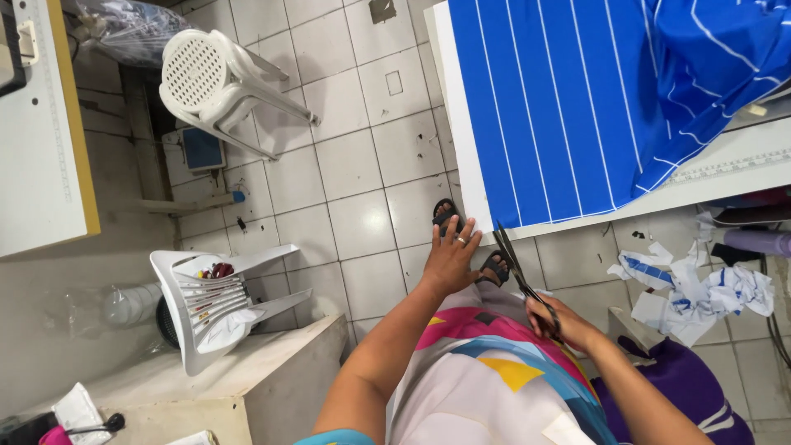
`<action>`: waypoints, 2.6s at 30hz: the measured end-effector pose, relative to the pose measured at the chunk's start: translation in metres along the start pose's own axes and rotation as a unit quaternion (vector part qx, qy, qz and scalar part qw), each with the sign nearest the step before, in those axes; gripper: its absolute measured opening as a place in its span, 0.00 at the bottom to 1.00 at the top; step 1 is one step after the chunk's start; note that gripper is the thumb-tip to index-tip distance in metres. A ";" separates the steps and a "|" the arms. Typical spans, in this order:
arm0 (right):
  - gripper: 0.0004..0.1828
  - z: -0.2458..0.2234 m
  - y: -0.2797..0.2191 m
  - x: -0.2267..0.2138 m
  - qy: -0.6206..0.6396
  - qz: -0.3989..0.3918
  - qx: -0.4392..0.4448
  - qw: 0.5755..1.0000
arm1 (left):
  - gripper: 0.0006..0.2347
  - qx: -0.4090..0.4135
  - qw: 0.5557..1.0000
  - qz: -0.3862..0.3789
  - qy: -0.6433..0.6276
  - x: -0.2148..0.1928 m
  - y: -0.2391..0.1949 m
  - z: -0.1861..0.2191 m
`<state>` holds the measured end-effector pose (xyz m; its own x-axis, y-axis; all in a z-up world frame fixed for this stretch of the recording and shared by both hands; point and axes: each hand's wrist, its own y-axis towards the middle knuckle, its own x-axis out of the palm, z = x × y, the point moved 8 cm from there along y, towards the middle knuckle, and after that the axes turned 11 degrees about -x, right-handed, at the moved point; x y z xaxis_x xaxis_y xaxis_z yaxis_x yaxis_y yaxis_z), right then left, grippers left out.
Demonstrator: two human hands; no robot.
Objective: Cutting blue and white striped fabric into strips using scissors on a work table in a factory setting.
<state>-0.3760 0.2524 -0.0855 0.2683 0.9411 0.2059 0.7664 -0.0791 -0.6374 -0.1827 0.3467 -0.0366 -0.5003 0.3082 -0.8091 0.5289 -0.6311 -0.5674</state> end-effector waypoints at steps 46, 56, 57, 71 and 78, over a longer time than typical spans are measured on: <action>0.28 -0.139 0.139 0.013 -0.104 0.156 -0.016 0.982 | 0.34 0.063 0.997 0.019 0.037 -0.001 0.004 -0.002; 0.31 -0.166 0.182 0.002 -0.116 0.142 -0.007 0.983 | 0.30 0.125 0.992 -0.001 0.034 0.020 0.036 -0.012; 0.31 -0.164 0.187 0.002 -0.115 0.144 -0.006 0.983 | 0.30 0.127 0.991 -0.002 0.034 0.020 0.037 -0.013; 0.25 -0.199 0.244 -0.014 -0.100 0.181 -0.051 0.977 | 0.20 0.243 0.969 -0.022 0.048 0.003 0.047 -0.026; 0.27 -0.231 0.251 -0.008 -0.091 0.166 -0.022 0.982 | 0.20 0.279 0.958 -0.037 0.057 -0.014 0.044 -0.030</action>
<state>-0.0515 0.1488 -0.0756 0.4022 0.9036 -0.1477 0.6798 -0.4027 -0.6130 -0.1312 0.3359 -0.0546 -0.4275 0.4226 -0.7991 0.0305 -0.8768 -0.4800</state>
